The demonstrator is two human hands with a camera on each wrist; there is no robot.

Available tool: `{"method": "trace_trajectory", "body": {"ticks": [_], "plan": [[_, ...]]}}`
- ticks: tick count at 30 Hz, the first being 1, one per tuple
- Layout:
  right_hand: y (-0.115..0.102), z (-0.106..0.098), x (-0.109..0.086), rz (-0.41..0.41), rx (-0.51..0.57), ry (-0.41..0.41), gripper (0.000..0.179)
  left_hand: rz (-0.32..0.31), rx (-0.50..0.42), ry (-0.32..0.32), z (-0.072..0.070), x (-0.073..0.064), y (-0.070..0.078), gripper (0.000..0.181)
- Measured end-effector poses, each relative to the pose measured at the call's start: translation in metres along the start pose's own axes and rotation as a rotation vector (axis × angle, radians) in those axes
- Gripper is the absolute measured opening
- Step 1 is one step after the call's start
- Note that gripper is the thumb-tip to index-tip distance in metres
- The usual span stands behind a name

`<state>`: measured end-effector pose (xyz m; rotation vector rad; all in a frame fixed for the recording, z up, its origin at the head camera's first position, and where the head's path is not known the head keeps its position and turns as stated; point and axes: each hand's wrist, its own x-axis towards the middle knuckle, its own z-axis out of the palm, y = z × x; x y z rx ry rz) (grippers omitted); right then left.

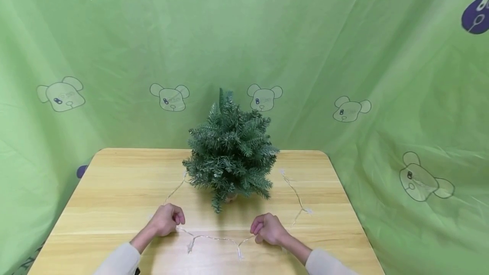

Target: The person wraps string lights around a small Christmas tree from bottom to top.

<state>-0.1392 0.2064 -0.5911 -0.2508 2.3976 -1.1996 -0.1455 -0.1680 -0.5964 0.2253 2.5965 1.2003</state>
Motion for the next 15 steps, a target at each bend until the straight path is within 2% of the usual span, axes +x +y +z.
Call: {"method": "trace_trajectory", "body": {"ticks": [8, 15], "plan": [[-0.0017, 0.0008, 0.0, 0.01, -0.011, 0.023, 0.026, -0.007, -0.029, -0.011, -0.0002, -0.0008, 0.0005, 0.043], [-0.0033, 0.0041, -0.0008, -0.02, -0.02, 0.027, 0.025, -0.011, -0.035, -0.024, -0.0002, -0.0006, 0.0006, 0.038]]}}
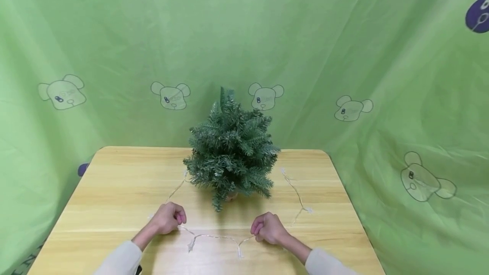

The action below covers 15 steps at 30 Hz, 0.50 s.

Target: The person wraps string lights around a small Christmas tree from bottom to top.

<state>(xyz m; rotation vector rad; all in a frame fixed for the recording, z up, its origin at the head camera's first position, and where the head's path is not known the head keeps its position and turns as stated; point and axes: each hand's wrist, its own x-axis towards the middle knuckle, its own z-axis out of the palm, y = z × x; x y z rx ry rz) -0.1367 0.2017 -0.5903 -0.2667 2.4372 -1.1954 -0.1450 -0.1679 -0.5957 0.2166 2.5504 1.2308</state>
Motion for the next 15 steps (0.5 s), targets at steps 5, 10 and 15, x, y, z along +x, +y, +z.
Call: {"method": "trace_trajectory", "body": {"ticks": [5, 10, 15], "plan": [[-0.003, 0.003, -0.001, -0.027, 0.005, 0.014, 0.027, -0.011, 0.004, 0.003, 0.0, -0.001, 0.001, 0.039], [-0.005, 0.005, -0.002, -0.03, -0.033, 0.045, 0.028, -0.003, 0.004, -0.006, -0.002, -0.003, 0.003, 0.038], [-0.009, -0.002, -0.003, -0.004, -0.091, 0.048, 0.023, 0.009, 0.019, -0.016, -0.009, -0.003, 0.01, 0.034]]}}
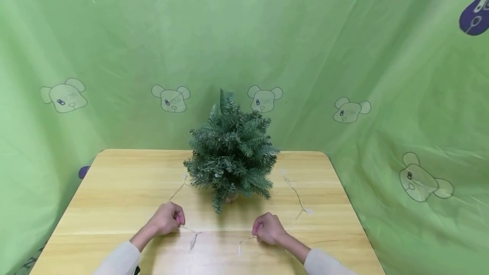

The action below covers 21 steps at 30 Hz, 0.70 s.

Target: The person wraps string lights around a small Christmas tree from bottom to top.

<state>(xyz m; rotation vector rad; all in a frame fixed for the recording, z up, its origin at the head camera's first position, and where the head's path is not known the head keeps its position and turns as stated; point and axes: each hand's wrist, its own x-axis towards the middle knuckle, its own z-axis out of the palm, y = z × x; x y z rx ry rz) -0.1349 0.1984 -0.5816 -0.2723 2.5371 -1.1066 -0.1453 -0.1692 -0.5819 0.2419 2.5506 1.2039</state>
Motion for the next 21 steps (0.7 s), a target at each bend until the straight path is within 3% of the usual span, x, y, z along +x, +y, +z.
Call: {"method": "trace_trajectory", "body": {"ticks": [5, 11, 16, 21], "plan": [[-0.009, -0.019, 0.003, 0.01, -0.007, -0.037, 0.025, 0.055, 0.026, -0.019, -0.013, 0.0, 0.01, 0.031], [-0.023, -0.048, 0.004, 0.106, 0.169, -0.233, 0.032, 0.099, 0.067, -0.066, -0.031, -0.003, 0.026, 0.034], [-0.032, -0.068, 0.006, 0.161, 0.236, -0.329, 0.023, 0.102, 0.038, -0.104, -0.047, -0.005, 0.04, 0.036], [-0.04, -0.084, 0.006, 0.168, 0.274, -0.365, 0.023, 0.065, -0.035, -0.146, -0.056, -0.008, 0.052, 0.039]]}}
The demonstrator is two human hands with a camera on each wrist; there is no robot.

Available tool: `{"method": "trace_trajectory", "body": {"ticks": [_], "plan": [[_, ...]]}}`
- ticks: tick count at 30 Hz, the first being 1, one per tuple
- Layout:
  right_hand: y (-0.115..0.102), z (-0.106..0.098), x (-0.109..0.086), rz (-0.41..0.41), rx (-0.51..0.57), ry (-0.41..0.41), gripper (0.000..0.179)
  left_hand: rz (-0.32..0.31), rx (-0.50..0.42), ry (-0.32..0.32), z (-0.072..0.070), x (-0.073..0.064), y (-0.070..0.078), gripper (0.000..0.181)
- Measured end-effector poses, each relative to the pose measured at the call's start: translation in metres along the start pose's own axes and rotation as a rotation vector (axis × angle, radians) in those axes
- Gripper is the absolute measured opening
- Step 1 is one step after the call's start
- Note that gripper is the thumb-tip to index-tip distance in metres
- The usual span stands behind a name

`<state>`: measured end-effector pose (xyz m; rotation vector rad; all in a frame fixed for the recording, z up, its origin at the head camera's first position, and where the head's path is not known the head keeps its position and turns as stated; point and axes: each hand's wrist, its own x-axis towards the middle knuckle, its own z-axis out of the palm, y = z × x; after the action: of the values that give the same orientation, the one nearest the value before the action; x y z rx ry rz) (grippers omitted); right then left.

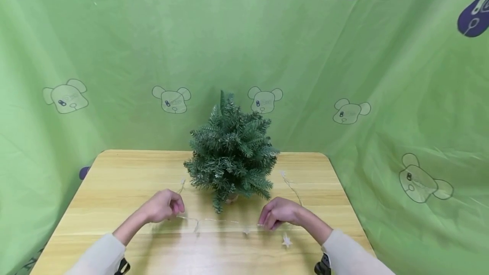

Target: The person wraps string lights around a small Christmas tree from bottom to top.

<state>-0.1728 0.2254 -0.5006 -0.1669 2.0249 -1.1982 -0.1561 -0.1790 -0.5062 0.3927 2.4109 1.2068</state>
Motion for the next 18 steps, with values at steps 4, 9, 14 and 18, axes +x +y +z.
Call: {"method": "trace_trajectory", "body": {"ticks": [4, 9, 14, 18], "plan": [[-0.006, -0.006, -0.004, -0.036, -0.02, -0.003, 0.025, -0.023, -0.041, -0.023, -0.003, -0.003, 0.009, 0.038], [-0.015, -0.013, -0.009, -0.062, -0.049, -0.003, 0.024, -0.001, -0.021, -0.052, -0.01, -0.005, 0.022, 0.034], [-0.024, -0.021, -0.014, -0.075, -0.048, -0.002, 0.019, 0.019, -0.006, -0.068, -0.021, -0.008, 0.036, 0.032], [-0.03, -0.027, -0.018, -0.093, -0.058, -0.01, 0.02, 0.003, -0.01, -0.09, -0.025, -0.011, 0.043, 0.031]]}}
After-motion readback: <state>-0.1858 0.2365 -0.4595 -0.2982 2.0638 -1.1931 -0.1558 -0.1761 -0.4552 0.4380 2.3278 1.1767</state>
